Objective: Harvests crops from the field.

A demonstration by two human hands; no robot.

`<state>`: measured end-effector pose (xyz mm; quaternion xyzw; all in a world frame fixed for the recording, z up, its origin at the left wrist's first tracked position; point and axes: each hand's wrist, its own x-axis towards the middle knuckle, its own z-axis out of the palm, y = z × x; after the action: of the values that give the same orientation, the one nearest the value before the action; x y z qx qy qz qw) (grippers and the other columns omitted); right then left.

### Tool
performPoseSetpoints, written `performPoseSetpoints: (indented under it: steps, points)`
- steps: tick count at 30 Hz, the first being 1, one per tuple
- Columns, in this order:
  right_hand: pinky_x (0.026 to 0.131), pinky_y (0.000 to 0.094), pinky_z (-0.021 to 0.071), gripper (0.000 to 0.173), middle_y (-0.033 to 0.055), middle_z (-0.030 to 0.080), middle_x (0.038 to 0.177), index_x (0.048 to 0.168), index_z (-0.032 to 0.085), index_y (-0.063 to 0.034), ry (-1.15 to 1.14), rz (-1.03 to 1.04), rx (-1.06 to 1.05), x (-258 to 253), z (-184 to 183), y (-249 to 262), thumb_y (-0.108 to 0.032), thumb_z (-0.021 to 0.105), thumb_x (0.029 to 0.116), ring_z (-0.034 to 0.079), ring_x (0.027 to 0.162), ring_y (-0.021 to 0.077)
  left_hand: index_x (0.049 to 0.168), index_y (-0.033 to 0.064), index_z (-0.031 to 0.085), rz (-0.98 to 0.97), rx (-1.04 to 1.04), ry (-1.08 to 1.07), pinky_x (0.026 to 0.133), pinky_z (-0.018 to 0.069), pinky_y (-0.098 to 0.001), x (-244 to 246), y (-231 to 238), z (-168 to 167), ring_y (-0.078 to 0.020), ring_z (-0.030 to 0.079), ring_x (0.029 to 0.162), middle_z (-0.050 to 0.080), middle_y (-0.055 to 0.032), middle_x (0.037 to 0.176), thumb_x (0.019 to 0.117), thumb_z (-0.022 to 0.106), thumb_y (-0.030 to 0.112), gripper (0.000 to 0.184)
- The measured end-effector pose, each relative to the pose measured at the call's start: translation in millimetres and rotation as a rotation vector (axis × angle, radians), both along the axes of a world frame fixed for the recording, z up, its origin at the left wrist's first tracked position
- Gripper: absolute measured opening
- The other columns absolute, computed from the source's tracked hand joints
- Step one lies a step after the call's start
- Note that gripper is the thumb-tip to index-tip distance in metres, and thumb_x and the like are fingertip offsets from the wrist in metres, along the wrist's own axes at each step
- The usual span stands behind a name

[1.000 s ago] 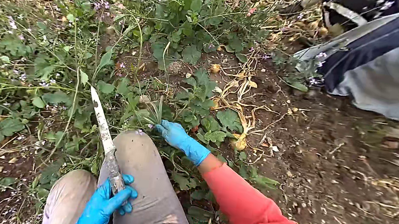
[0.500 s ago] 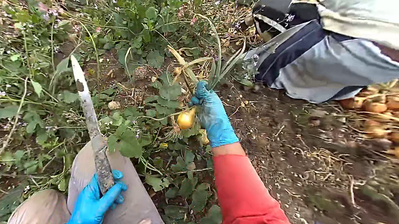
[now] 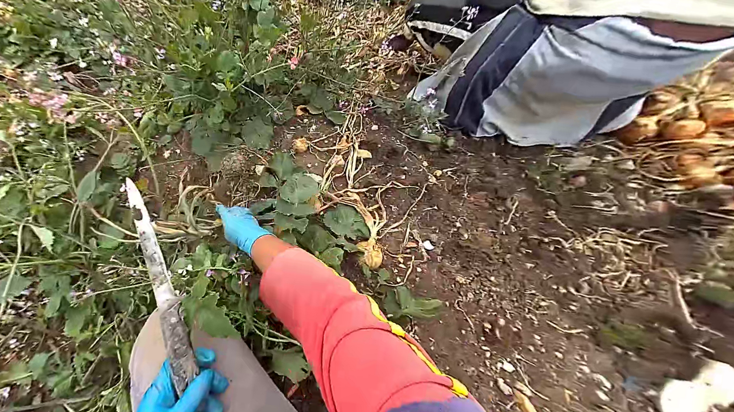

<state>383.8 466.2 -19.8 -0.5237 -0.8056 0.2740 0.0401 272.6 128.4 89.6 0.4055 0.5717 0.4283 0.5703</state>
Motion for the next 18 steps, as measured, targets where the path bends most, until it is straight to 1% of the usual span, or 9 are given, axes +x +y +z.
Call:
performPoseSetpoints:
  steps: [1, 3, 7, 9, 11, 13, 15, 17, 18]
  points:
    - [0.105, 0.0649, 0.0483, 0.057, 0.0200, 0.067, 0.130, 0.145, 0.056, -0.0173, 0.037, -0.003, -0.010, 14.3, -0.8, -0.5, -0.004, 0.064, 0.0907, 0.062, 0.125, 0.0414, 0.128, -0.0045, 0.053, 0.000, 0.001, -0.001, 0.048, 0.0568, -0.0312, 0.3, -0.1, 0.0, -0.0204, 0.069, 0.060, 0.075, -0.0148, 0.086, 0.1007, 0.055, 0.009, 0.031]
    - [0.101, 0.0654, 0.0496, 0.051, 0.0203, 0.068, 0.128, 0.142, 0.058, -0.0180, 0.113, -0.020, -0.037, 37.6, 1.3, -5.8, -0.007, 0.064, 0.0920, 0.063, 0.122, 0.0417, 0.127, -0.0044, 0.053, -0.001, 0.004, 0.000, 0.048, 0.0568, -0.0306, 1.3, 0.3, -0.1, -0.0200, 0.069, 0.060, 0.075, -0.0143, 0.086, 0.1004, 0.055, 0.008, 0.030]
    - [0.098, 0.0652, 0.0524, 0.050, 0.0198, 0.071, 0.124, 0.145, 0.054, -0.0173, 0.170, -0.131, -0.054, 60.8, 14.0, -36.3, -0.013, 0.059, 0.0955, 0.068, 0.115, 0.0409, 0.127, -0.0042, 0.055, 0.012, -0.008, -0.012, 0.047, 0.0563, -0.0314, 0.4, 2.7, -1.4, -0.0222, 0.069, 0.059, 0.075, -0.0167, 0.088, 0.0994, 0.058, 0.011, 0.032]
    - [0.098, 0.0660, 0.0519, 0.050, 0.0199, 0.071, 0.125, 0.147, 0.054, -0.0172, 0.217, -0.204, -0.077, 78.3, 30.3, -39.9, -0.013, 0.057, 0.0968, 0.068, 0.116, 0.0409, 0.127, -0.0045, 0.056, 0.027, -0.001, -0.019, 0.046, 0.0556, -0.0318, 0.9, 5.5, -3.3, -0.0225, 0.069, 0.059, 0.075, -0.0168, 0.087, 0.0982, 0.059, 0.013, 0.034]
    - [0.099, 0.0664, 0.0510, 0.045, 0.0157, 0.071, 0.128, 0.142, 0.059, -0.0197, 0.271, -0.258, -0.078, 93.3, 44.4, -31.1, -0.015, 0.060, 0.0968, 0.067, 0.119, 0.0375, 0.126, -0.0047, 0.057, 0.045, 0.022, -0.012, 0.044, 0.0550, -0.0317, 3.3, 3.9, -7.4, -0.0224, 0.068, 0.057, 0.074, -0.0164, 0.086, 0.0973, 0.061, 0.015, 0.035]
    - [0.102, 0.0641, 0.0508, 0.043, 0.0114, 0.068, 0.133, 0.138, 0.063, -0.0215, 0.295, -0.207, -0.051, 95.3, 53.3, -16.5, -0.017, 0.066, 0.0950, 0.065, 0.123, 0.0326, 0.125, -0.0046, 0.058, 0.048, 0.049, 0.002, 0.044, 0.0547, -0.0312, 4.2, 2.9, -9.9, -0.0220, 0.067, 0.056, 0.074, -0.0160, 0.085, 0.0976, 0.062, 0.017, 0.035]
    - [0.104, 0.0625, 0.0490, 0.057, 0.0141, 0.062, 0.139, 0.142, 0.061, -0.0224, 0.230, -0.066, -0.055, 80.0, 59.9, -5.3, -0.017, 0.074, 0.0868, 0.060, 0.128, 0.0336, 0.125, -0.0043, 0.058, 0.045, 0.047, 0.015, 0.044, 0.0543, -0.0309, 5.3, 4.0, -9.5, -0.0220, 0.067, 0.057, 0.074, -0.0161, 0.085, 0.0978, 0.061, 0.017, 0.035]
    - [0.106, 0.0644, 0.0470, 0.076, 0.0145, 0.056, 0.148, 0.150, 0.053, -0.0242, 0.065, 0.067, -0.049, 48.2, 47.9, -0.6, -0.034, 0.084, 0.0812, 0.056, 0.134, 0.0355, 0.125, -0.0041, 0.058, 0.047, 0.041, 0.028, 0.043, 0.0541, -0.0308, 5.9, 5.7, -8.1, -0.0218, 0.067, 0.056, 0.074, -0.0164, 0.084, 0.0976, 0.061, 0.018, 0.035]
    - [0.103, 0.0669, 0.0472, 0.080, 0.0157, 0.057, 0.148, 0.151, 0.053, -0.0227, -0.036, 0.108, -0.039, 29.1, 37.4, -4.0, -0.040, 0.084, 0.0799, 0.056, 0.133, 0.0379, 0.124, -0.0041, 0.058, 0.049, 0.039, 0.031, 0.042, 0.0537, -0.0305, 6.0, 6.1, -7.7, -0.0218, 0.067, 0.055, 0.074, -0.0165, 0.084, 0.0978, 0.061, 0.018, 0.034]
